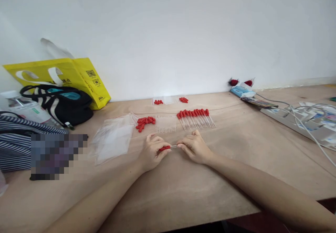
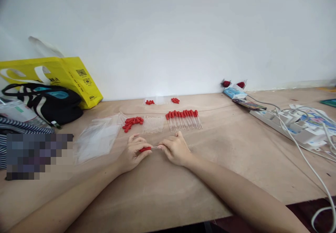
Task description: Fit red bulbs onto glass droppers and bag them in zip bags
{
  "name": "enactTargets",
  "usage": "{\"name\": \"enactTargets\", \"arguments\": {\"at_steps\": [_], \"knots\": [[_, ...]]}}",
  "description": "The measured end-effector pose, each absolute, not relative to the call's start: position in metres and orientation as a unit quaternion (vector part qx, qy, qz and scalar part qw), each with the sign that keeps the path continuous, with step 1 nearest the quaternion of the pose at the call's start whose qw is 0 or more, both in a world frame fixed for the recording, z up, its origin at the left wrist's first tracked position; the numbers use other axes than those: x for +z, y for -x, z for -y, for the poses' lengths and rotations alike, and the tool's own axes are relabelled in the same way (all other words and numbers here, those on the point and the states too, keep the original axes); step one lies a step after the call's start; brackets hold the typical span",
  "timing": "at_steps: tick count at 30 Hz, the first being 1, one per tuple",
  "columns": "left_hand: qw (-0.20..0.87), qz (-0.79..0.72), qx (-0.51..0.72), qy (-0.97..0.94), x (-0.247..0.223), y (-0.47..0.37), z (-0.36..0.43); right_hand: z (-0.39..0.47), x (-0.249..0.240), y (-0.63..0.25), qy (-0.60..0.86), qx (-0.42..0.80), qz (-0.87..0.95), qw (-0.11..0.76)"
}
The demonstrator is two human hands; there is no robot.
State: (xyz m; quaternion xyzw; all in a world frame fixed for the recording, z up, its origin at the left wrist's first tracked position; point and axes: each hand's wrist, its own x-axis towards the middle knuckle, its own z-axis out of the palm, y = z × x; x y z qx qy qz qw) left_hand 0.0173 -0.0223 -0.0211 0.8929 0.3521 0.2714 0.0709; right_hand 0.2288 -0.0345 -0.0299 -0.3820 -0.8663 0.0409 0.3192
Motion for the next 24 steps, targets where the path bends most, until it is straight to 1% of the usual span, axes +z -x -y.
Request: {"name": "enactTargets", "arguments": {"at_steps": [2, 5, 9, 11, 14, 18, 20, 24], "knots": [[0.069, -0.355, 0.274, -0.891, -0.021, -0.016, 0.021, 0.034, -0.027, -0.234, 0.367, 0.031, 0.873, 0.321], [0.072, -0.352, 0.266, -0.894, -0.02, -0.017, 0.021, 0.035, -0.024, -0.239, 0.357, -0.023, 0.879, 0.314], [0.076, -0.38, 0.273, -0.88, -0.02, -0.017, 0.021, 0.037, -0.025, -0.238, 0.377, -0.072, 0.881, 0.278], [0.071, -0.424, 0.305, -0.85, -0.021, -0.015, 0.019, 0.034, -0.025, -0.236, 0.421, -0.07, 0.861, 0.276], [0.066, -0.483, 0.348, -0.801, -0.025, -0.012, 0.015, 0.023, -0.025, -0.232, 0.532, -0.033, 0.792, 0.297], [0.077, -0.504, 0.351, -0.785, -0.028, -0.01, 0.011, -0.002, -0.019, -0.219, 0.675, 0.031, 0.681, 0.283], [0.081, -0.499, 0.344, -0.792, -0.028, -0.01, 0.01, -0.015, -0.017, -0.21, 0.715, 0.038, 0.647, 0.263], [0.081, -0.497, 0.326, -0.8, -0.028, -0.01, 0.01, -0.036, -0.017, -0.195, 0.744, 0.021, 0.622, 0.242]]}}
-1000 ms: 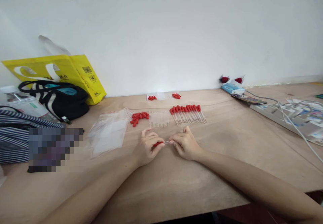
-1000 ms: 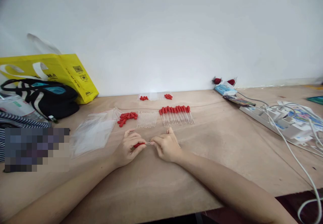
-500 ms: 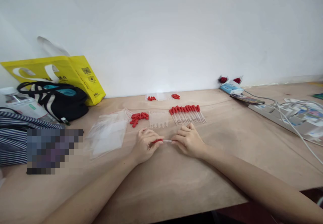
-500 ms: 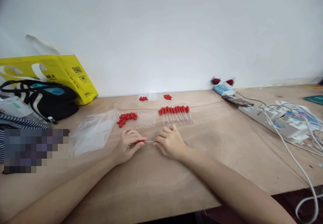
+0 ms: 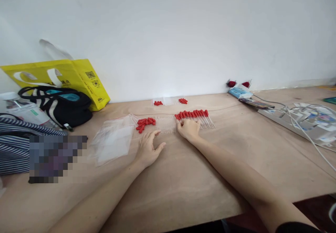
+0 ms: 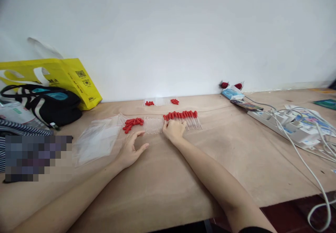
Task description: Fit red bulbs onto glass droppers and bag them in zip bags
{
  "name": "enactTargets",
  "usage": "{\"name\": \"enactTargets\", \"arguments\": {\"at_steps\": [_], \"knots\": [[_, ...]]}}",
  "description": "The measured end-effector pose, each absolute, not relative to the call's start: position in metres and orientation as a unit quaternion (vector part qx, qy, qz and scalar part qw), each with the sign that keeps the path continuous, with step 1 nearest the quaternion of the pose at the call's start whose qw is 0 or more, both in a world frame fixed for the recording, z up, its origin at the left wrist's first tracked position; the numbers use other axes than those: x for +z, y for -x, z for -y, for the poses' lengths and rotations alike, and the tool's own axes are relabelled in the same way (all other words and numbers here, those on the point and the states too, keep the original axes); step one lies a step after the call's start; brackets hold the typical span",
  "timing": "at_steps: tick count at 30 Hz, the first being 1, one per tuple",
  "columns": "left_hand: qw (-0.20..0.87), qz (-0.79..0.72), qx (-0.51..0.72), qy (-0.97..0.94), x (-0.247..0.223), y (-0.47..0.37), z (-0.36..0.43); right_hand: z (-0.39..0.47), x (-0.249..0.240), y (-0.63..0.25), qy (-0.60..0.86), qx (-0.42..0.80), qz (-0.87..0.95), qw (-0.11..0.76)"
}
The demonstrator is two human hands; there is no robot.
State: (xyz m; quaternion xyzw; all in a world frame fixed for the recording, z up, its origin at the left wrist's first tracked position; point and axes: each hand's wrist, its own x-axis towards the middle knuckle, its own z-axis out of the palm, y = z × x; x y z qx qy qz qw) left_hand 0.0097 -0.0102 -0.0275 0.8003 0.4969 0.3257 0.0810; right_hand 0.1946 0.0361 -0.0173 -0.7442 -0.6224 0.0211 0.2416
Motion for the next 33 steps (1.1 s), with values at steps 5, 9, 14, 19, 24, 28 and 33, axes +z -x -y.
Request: {"name": "enactTargets", "arguments": {"at_steps": [5, 9, 14, 19, 24, 28, 33], "knots": [[0.081, -0.505, 0.306, -0.803, -0.026, -0.01, 0.012, -0.048, -0.021, -0.188, 0.76, 0.023, 0.61, 0.222], [0.084, -0.504, 0.293, -0.808, -0.023, -0.011, 0.013, -0.05, -0.023, -0.189, 0.758, 0.024, 0.616, 0.213], [0.094, -0.51, 0.283, -0.807, -0.023, -0.011, 0.012, -0.05, -0.023, -0.19, 0.757, 0.033, 0.614, 0.223], [0.093, -0.507, 0.282, -0.81, -0.024, -0.011, 0.012, -0.048, -0.022, -0.185, 0.739, 0.02, 0.628, 0.245], [0.09, -0.508, 0.28, -0.809, -0.025, -0.01, 0.012, -0.049, -0.016, -0.178, 0.746, 0.022, 0.638, 0.193], [0.088, -0.502, 0.28, -0.813, -0.025, -0.01, 0.011, -0.051, -0.008, -0.176, 0.758, 0.049, 0.63, 0.161], [0.083, -0.498, 0.283, -0.816, -0.025, -0.01, 0.011, -0.055, -0.002, -0.174, 0.768, 0.098, 0.618, 0.138]]}}
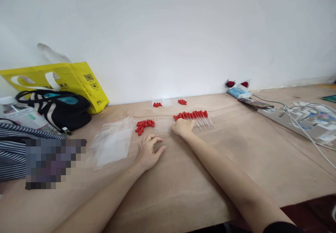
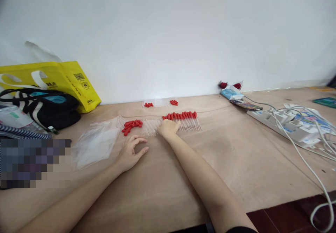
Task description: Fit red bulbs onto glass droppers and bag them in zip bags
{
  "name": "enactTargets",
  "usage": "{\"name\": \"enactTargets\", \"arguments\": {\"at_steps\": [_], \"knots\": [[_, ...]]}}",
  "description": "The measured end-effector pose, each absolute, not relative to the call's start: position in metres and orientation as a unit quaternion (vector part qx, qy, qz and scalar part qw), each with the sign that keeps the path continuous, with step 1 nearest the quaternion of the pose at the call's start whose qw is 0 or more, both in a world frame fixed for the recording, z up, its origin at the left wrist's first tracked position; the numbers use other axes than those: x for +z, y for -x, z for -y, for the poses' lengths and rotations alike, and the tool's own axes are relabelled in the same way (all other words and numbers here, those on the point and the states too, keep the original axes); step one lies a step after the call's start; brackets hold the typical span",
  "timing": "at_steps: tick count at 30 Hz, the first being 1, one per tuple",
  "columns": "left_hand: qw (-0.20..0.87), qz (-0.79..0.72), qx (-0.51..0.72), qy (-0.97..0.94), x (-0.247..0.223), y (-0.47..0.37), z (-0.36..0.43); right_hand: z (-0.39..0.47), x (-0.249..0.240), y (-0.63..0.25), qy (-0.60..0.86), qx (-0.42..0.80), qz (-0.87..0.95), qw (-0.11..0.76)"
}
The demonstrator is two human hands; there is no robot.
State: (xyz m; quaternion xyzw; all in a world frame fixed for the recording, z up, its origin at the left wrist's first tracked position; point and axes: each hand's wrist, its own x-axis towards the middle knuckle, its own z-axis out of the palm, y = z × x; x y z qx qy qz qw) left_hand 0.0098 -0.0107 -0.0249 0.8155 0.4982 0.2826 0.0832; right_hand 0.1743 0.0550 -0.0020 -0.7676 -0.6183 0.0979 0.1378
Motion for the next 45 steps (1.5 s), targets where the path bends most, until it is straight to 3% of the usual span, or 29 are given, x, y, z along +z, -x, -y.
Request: {"name": "enactTargets", "arguments": {"at_steps": [10, 18, 25, 34, 45], "knots": [[0.045, -0.533, 0.275, -0.799, -0.027, -0.009, 0.012, -0.046, 0.003, -0.19, 0.736, 0.087, 0.65, 0.167], [-0.193, -0.625, 0.212, -0.726, -0.007, 0.019, -0.005, 0.013, -0.012, -0.232, 0.518, 0.052, 0.825, 0.221], [-0.226, -0.664, 0.162, -0.694, -0.012, 0.035, -0.021, 0.024, -0.026, -0.252, 0.479, 0.043, 0.842, 0.245], [-0.193, -0.643, 0.196, -0.715, -0.002, 0.03, -0.011, 0.015, -0.036, -0.255, 0.476, 0.088, 0.831, 0.274], [0.027, -0.463, 0.229, -0.856, -0.009, -0.006, 0.022, 0.018, -0.038, -0.252, 0.419, 0.067, 0.853, 0.303]]}}
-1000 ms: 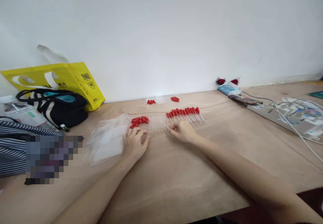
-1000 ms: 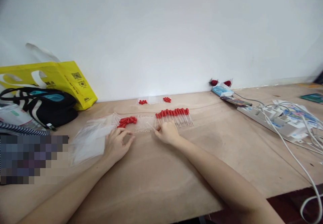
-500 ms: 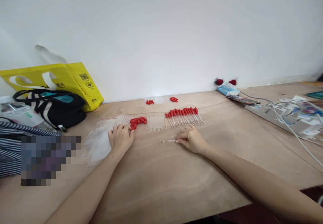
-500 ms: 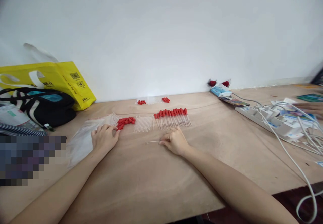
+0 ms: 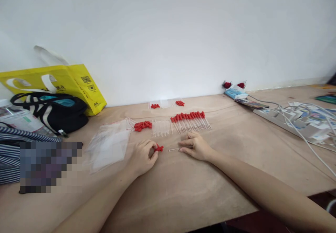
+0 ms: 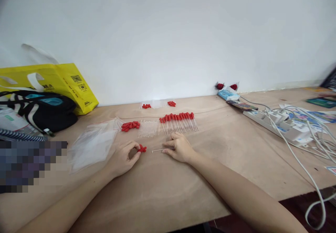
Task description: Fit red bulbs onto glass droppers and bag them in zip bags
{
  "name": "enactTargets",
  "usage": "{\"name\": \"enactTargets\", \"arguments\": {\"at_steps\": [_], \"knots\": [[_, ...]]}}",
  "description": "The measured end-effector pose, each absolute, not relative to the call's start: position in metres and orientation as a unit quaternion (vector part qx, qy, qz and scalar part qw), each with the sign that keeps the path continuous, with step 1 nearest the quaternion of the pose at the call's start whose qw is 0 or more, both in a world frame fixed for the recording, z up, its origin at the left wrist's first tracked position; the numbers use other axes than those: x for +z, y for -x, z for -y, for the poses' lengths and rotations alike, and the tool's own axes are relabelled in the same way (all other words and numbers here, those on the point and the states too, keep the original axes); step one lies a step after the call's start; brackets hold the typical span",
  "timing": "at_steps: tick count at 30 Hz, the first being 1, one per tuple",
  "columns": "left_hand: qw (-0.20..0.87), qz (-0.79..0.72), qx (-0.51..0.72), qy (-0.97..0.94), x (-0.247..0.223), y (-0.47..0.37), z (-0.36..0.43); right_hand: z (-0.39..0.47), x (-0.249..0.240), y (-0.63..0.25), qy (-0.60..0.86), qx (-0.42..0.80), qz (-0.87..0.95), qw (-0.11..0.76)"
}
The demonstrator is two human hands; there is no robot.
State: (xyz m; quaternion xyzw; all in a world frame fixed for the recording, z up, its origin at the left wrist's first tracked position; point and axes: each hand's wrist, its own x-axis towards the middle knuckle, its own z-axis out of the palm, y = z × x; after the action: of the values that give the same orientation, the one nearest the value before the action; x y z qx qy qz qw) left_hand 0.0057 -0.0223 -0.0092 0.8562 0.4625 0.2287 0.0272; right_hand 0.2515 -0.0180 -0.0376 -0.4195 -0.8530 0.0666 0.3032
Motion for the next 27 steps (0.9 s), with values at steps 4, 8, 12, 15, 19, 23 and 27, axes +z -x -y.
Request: {"name": "enactTargets", "arguments": {"at_steps": [4, 8, 12, 15, 19, 23, 27], "knots": [[0.06, -0.469, 0.239, -0.848, -0.011, -0.008, 0.022, 0.017, -0.04, -0.251, 0.411, 0.061, 0.855, 0.309], [0.059, -0.458, 0.244, -0.853, -0.013, -0.009, 0.022, 0.016, -0.041, -0.251, 0.408, 0.055, 0.856, 0.312], [0.029, -0.418, 0.249, -0.873, -0.011, -0.008, 0.017, 0.016, -0.041, -0.25, 0.402, 0.055, 0.856, 0.321], [0.072, -0.373, 0.224, -0.898, -0.01, -0.008, 0.013, 0.016, -0.042, -0.25, 0.398, 0.06, 0.855, 0.327], [0.064, -0.384, 0.174, -0.904, -0.009, -0.006, 0.011, 0.016, -0.042, -0.25, 0.398, 0.065, 0.854, 0.329], [-0.02, -0.466, 0.2, -0.862, -0.012, 0.007, -0.001, 0.016, -0.042, -0.25, 0.399, 0.074, 0.854, 0.325], [-0.108, -0.584, 0.24, -0.768, -0.017, 0.032, -0.026, 0.017, -0.041, -0.25, 0.396, 0.074, 0.854, 0.331]]}}
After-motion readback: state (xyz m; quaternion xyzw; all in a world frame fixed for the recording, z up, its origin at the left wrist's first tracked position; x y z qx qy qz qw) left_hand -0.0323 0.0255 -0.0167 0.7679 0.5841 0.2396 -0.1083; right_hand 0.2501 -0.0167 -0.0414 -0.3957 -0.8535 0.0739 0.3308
